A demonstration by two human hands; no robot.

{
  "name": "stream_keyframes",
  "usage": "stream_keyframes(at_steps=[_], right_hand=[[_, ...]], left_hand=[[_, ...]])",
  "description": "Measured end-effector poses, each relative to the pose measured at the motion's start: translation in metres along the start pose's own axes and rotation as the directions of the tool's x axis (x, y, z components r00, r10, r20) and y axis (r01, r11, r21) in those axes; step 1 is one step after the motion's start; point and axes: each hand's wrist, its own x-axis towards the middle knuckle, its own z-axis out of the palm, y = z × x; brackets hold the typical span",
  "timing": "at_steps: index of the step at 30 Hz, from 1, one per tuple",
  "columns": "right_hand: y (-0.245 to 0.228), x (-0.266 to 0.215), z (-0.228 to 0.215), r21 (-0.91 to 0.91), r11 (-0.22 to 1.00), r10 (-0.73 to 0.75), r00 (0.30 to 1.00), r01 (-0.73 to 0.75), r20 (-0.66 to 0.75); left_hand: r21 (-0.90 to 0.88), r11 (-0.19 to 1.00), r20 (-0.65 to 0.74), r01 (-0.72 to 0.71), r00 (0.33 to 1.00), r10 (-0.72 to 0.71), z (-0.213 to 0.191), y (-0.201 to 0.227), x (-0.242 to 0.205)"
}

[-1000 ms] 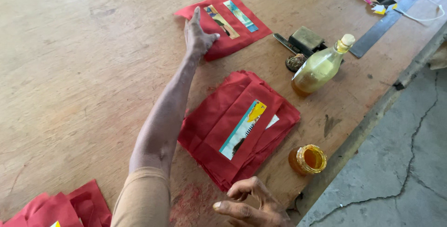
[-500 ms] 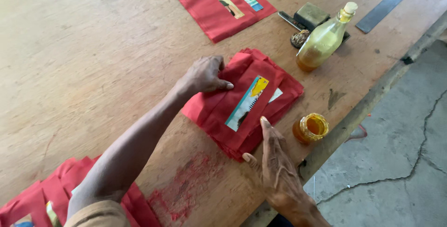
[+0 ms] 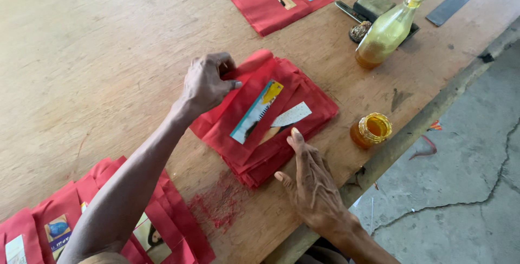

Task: The person organizes and stacks red paper folders on a wooden table, applies adhesive from a small jar using their fingers, and secures paper strips with printed imagery onto the red folders.

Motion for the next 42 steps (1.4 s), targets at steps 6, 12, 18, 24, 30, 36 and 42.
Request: stream_keyframes(at_steps=[6,12,18,24,30,36,42], right_hand=[[0.006,0.011,0.007,-0.039,0.995,-0.089,0.996,0.089,-0.002],[0.005,-0.004,-0.013,-0.141,0.986,-0.113,0.978,0.089,-0.173],[0.041,-0.005,-0.075,-0.289,0.934,0.036,0.860,-0.210,-0.509],[0.060,0.006,-0.064,0.046,0.977,0.210,0.923,-0.206,-0.323],[0.048,0.004,-0.082,-0.087,0.995,0.029,0.978,-0.048,-0.207],[0.032,0.000,-0.125,-0.502,0.864,-0.032,0.999,0.042,0.030],[0.030,0.030,-0.127,-0.529,0.848,0.159,0.969,-0.036,0.188]], left_hand=[[-0.110,0.960,-0.095,-0.257,0.964,0.247,-0.025,0.028,-0.010],[0.011,0.911,-0.151,-0.412,0.900,0.409,-0.068,0.074,-0.028],[-0.065,0.894,-0.006,-0.444,0.896,0.444,-0.096,0.116,-0.069],[-0.746,0.665,0.343,-0.021,0.844,0.412,-0.075,0.102,-0.078],[-0.553,0.828,0.412,-0.094,0.833,0.370,0.006,0.058,-0.085],[-0.397,0.900,0.484,-0.177,0.793,0.369,0.019,0.062,-0.105],[-0.590,0.760,0.442,-0.272,0.679,0.586,-0.017,0.106,-0.131]])
